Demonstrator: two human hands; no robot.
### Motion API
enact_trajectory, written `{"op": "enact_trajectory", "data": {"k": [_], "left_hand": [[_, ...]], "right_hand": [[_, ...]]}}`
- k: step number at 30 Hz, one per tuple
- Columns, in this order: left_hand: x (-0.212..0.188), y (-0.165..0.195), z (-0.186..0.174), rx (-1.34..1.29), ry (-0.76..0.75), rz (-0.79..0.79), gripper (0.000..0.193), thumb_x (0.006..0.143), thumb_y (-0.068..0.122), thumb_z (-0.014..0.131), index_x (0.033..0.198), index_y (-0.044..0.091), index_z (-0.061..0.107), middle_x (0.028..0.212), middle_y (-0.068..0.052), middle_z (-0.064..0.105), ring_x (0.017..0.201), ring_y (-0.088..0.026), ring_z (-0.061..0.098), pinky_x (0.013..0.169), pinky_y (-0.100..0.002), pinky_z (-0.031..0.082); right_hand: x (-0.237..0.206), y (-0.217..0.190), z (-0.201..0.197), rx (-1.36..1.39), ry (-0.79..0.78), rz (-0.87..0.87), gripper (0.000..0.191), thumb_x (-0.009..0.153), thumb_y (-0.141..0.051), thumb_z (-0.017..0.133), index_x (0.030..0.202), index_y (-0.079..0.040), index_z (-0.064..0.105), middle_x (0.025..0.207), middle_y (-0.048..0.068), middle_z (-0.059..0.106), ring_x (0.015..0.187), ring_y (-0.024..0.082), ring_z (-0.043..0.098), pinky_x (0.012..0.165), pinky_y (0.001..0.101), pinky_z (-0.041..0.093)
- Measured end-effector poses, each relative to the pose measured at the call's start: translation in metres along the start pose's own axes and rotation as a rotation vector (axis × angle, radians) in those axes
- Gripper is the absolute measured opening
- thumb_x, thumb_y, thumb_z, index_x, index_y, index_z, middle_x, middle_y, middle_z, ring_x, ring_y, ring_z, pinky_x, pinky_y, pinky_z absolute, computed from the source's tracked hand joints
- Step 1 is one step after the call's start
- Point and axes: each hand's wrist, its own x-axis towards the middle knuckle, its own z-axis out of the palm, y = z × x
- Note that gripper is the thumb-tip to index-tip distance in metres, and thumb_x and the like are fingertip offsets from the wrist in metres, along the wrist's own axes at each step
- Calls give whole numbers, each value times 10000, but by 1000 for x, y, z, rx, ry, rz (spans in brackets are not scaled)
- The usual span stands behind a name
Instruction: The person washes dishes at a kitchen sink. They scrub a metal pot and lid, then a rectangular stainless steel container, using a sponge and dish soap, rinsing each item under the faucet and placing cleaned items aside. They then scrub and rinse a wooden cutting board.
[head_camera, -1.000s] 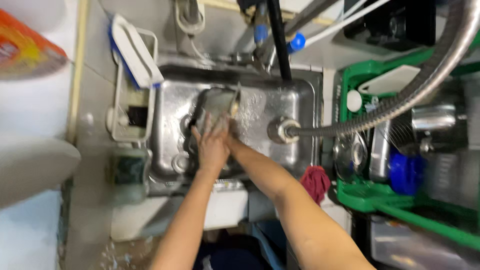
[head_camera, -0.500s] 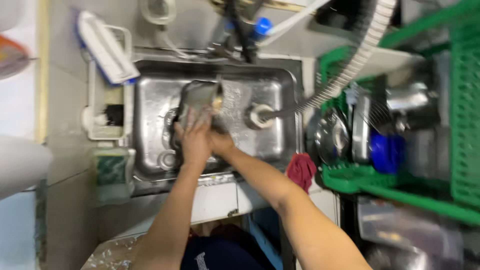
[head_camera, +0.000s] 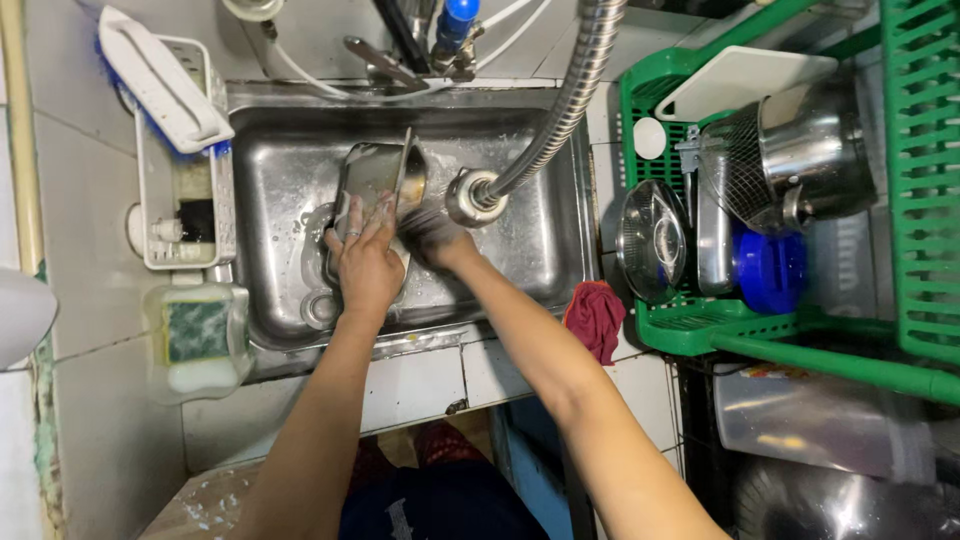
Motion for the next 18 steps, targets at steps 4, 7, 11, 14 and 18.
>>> {"op": "enact_trajectory", "data": {"k": [4,7,11,14,18], "left_hand": [[1,1,-1,-17,18,18,750,788,-47,557,1503,181,541,1563,23,509,1525,-321,321,1164,-737,154],[0,-2,2,-20,35,25,718,803,-42,562,1486,179,549,1568,27,514,1526,-324,317,1163,-736,164],[0,-6,5,-19,49,25,713,802,-49,560,1481,166,570,1559,24,514,1525,-331,313,1161,-736,162],[2,-5,4,-21,36,4,693,795,-28,572,1464,153,583,1534,4,507,1527,-332,307,1166,-749,135],[5,-2,-2,-47,42,13,671,813,-38,560,1453,159,592,1567,18,508,1524,-310,314,1170,-740,152]], "right_hand": [[-1,-23,0,-30,-81,93,346,949,-264,562,1247,-147,691,1330,90,658,1212,290,617,1005,372,501],[11,-21,10,-27,-28,-26,360,925,-254,556,1239,-118,670,1298,100,659,1191,283,616,1001,361,493],[33,-9,26,112,-5,61,378,943,-255,552,1278,-90,614,1339,137,609,1227,312,580,1022,377,474],[35,-13,32,64,-40,-24,397,956,-256,549,1307,-69,571,1369,165,571,1254,333,552,1037,389,460],[35,-17,42,78,-90,-23,430,974,-257,544,1345,-42,515,1409,202,520,1290,362,516,1057,404,442]]}}
